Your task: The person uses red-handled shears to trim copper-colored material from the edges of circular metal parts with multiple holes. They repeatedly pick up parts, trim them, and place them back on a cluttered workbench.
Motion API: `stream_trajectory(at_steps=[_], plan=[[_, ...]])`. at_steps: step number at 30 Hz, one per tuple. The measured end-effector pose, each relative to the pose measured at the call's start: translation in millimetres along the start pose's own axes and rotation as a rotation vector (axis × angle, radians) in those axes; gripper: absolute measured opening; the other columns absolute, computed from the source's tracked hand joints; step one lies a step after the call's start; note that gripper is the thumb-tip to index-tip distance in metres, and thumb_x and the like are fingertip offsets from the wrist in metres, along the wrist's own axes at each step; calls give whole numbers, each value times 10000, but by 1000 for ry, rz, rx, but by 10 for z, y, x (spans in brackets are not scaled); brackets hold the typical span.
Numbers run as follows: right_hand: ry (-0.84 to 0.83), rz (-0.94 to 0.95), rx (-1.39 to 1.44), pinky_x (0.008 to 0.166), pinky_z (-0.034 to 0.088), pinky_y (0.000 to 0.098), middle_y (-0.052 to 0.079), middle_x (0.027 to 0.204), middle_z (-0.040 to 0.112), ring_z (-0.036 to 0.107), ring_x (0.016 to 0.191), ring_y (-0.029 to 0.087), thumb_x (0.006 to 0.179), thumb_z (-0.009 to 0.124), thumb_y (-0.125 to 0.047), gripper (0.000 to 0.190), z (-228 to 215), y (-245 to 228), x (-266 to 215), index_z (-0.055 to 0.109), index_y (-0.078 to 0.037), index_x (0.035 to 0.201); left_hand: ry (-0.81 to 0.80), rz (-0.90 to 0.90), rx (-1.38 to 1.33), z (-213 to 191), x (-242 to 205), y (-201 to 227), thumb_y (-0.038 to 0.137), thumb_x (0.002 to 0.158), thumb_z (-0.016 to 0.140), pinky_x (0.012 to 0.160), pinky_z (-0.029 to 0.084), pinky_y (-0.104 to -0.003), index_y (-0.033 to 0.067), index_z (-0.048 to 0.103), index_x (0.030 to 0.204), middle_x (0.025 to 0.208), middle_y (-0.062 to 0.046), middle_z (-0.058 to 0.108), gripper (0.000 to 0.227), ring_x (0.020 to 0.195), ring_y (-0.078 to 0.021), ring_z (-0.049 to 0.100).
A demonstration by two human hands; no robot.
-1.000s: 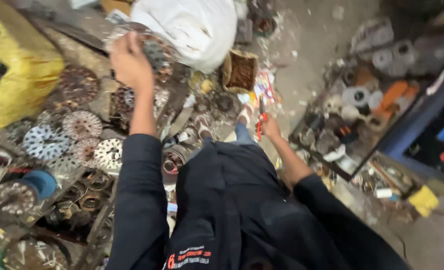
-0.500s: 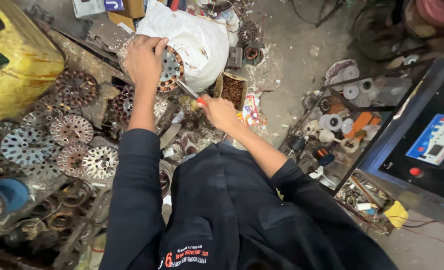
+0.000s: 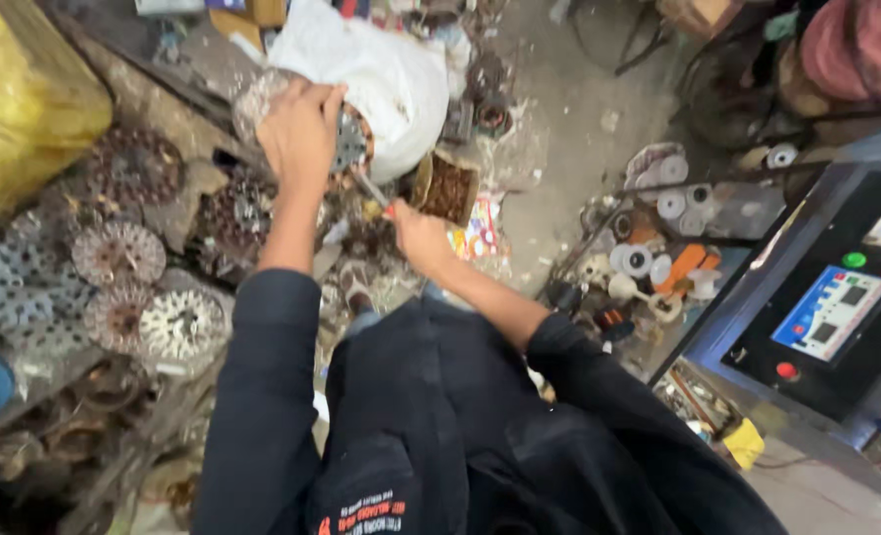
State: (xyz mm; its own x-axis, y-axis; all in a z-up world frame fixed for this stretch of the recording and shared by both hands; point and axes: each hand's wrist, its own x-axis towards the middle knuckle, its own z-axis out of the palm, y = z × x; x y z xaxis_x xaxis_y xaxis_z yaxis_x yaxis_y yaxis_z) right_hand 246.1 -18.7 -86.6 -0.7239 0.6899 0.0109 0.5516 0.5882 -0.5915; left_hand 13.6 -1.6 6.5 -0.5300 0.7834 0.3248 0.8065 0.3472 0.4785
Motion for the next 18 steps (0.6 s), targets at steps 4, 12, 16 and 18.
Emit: stream_trajectory(at_steps=[4,12,16,18], plan=[[-59,-3,0,602,517,555,229,727,672,676,690,443,1063,554,-246,199,102,-2,70,535,-48,1060,-21,-14,2,-54,-60,-2,394,990,688,701,517,-484,165,815,920,957,-84,721,271,873,-359,668],[-720,548,1608,609,583,448,114,854,672,703,729,291,1070,524,-326,222,170,191,175,522,-108,1109,-56,7,6,-75,24,36,382,1014,703,724,515,-470,146,805,945,967,-76,725,266,883,-333,677],[-804,491,1967,596,568,425,104,856,650,682,714,271,1074,531,-319,205,201,254,190,520,-118,1109,-46,19,41,-85,88,120,392,984,708,711,521,-458,153,811,939,947,-69,725,265,879,-325,684],[-862,483,2180,586,550,414,91,830,632,671,691,266,1084,530,-320,197,258,226,126,513,-125,1108,9,-28,-2,-84,10,108,398,995,696,707,525,-453,147,808,948,977,-55,735,279,876,-319,689]])
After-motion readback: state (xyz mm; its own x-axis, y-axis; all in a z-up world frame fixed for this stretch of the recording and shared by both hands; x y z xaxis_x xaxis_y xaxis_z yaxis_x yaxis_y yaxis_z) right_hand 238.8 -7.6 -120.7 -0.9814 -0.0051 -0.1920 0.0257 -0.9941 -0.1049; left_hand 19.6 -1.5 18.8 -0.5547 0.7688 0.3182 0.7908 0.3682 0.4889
